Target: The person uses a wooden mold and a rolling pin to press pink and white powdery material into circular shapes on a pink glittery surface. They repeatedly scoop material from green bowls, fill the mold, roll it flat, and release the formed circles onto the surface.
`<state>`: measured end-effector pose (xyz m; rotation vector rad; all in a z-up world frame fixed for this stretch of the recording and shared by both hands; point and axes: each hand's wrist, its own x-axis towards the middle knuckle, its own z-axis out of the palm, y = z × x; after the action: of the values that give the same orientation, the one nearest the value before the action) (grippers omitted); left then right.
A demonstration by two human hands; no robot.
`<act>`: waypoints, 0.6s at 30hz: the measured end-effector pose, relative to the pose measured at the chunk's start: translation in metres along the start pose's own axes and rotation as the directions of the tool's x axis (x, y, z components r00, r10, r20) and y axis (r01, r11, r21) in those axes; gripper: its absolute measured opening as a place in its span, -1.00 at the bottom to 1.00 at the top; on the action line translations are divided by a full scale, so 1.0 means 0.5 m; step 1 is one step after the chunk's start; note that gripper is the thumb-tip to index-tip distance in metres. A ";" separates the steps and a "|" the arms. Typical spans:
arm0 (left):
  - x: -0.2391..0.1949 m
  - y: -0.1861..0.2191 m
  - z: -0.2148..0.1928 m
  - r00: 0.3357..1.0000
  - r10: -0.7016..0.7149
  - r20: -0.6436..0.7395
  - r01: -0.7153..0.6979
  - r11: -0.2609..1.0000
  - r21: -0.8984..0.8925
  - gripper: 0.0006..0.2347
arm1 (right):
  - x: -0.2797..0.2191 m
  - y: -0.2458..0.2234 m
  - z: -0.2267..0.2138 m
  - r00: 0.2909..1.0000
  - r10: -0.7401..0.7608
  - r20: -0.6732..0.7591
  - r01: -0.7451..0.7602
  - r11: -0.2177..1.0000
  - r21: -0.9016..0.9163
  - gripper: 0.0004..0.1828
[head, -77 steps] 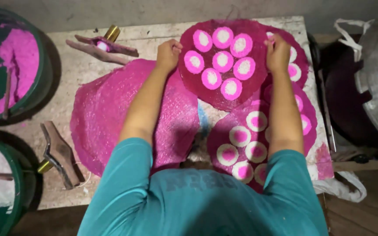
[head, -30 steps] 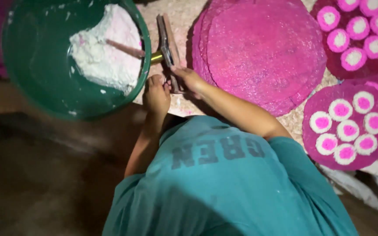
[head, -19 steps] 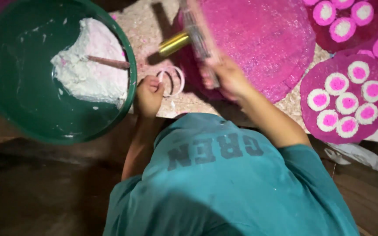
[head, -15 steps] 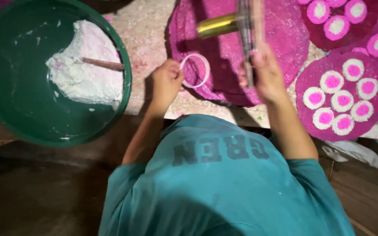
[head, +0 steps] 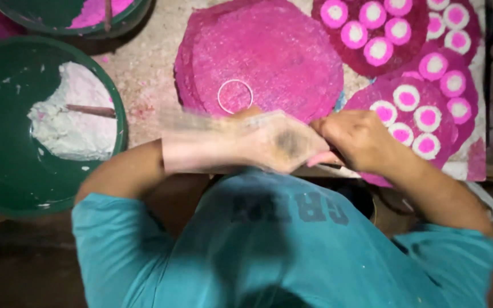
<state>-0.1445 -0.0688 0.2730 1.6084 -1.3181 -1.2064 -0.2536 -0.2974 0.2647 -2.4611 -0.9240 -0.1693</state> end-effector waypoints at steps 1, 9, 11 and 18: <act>-0.006 0.019 0.009 0.994 0.087 -0.069 -0.078 0.989 0.123 -0.79 | 0.016 0.011 -0.029 0.985 -0.174 -0.007 0.172 0.979 -0.114 -0.67; -0.040 0.084 0.097 0.993 -0.085 -0.086 0.115 0.888 0.446 -0.77 | -0.036 0.025 -0.016 0.868 -0.320 0.381 -0.002 0.763 0.646 -0.46; -0.072 0.083 0.118 0.983 -0.083 -0.166 0.137 0.929 0.345 -0.62 | -0.047 0.036 0.004 0.852 -0.351 0.388 -0.029 0.708 0.705 -0.44; -0.205 -0.024 0.121 0.672 -0.592 -0.445 0.606 0.785 -0.129 -0.75 | -0.020 0.078 0.013 0.869 -0.412 0.273 0.054 0.629 0.776 -0.44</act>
<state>-0.2024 0.0355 0.2659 2.2822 -0.4916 -1.0410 -0.2366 -0.3253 0.2403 -1.5843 -1.1997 0.5996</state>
